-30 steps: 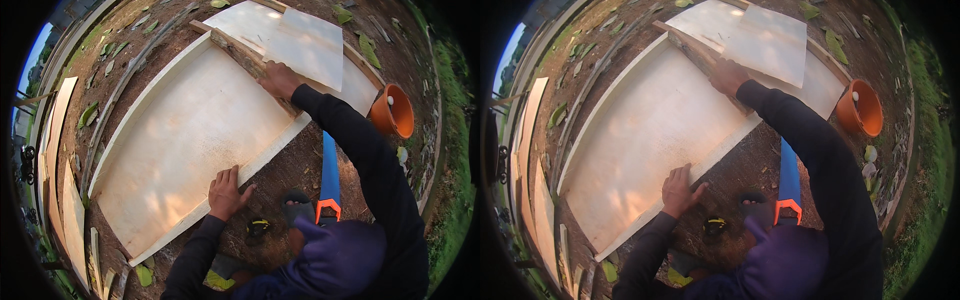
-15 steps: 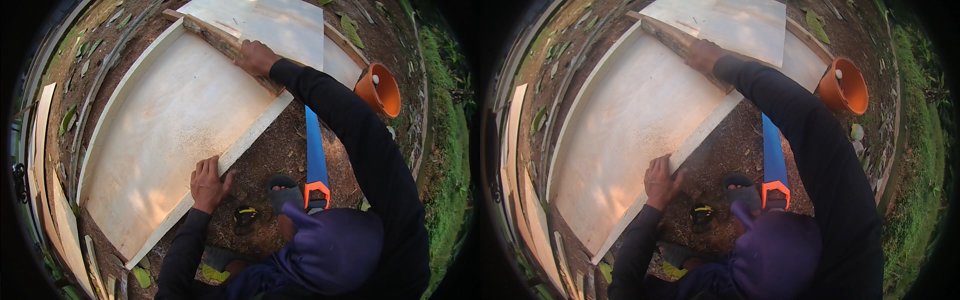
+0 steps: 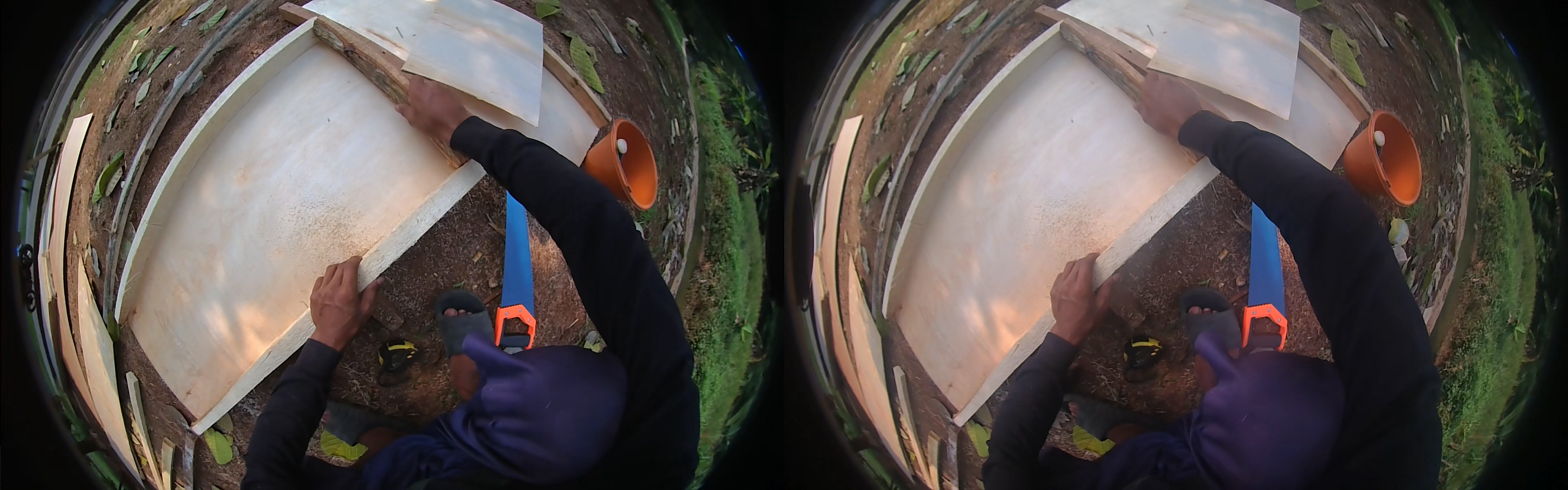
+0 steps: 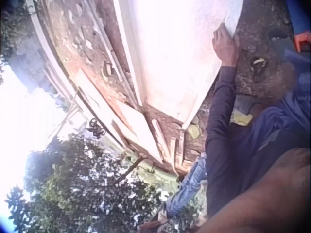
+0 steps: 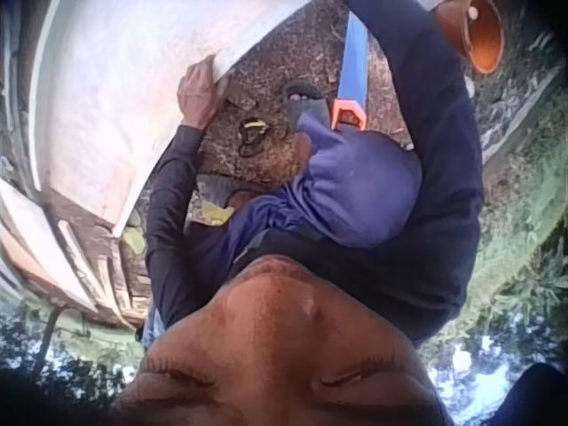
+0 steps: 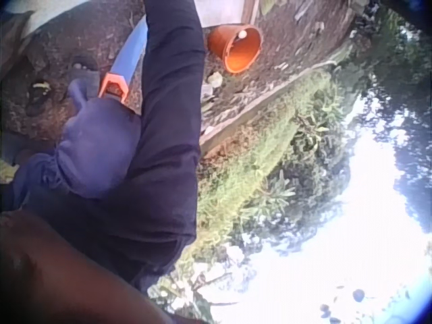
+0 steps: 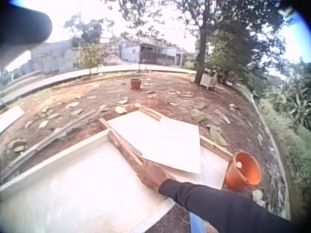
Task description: The person uses a hand saw to cut a wooden plank resting on a white board. They measure the plank with a tape measure, reposition it, and continue sawing to complete the cut.
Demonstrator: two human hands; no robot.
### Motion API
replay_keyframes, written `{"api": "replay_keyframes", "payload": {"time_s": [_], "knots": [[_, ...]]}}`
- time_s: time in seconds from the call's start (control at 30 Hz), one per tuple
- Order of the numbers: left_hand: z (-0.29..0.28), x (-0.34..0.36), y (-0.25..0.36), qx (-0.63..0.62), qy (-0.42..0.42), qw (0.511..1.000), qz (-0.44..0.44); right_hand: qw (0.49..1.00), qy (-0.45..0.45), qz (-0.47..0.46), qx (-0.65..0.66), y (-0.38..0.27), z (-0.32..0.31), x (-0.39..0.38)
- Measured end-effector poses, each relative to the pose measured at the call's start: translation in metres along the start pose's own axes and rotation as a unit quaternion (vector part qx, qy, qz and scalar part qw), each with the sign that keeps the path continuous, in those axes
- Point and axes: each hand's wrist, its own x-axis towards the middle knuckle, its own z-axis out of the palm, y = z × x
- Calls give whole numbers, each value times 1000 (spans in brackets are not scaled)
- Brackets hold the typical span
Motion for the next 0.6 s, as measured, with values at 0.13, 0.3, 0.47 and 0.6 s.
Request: {"api": "replay_keyframes", "payload": {"time_s": [0.13,0.3,0.47,0.6], "knots": [[2,0,1,6,0,1000,2,1000,15,14,5,4,11,-4],[3,-2,1,9,-8,1000,-17,1000,4,19,17,-4,5,2],[4,-1,1,14,5,1000,-12,989,24,35,143,10,19,12],[0,-1,3,6,5,1000,-14,992,-68,67,85,9,8,21]]}}
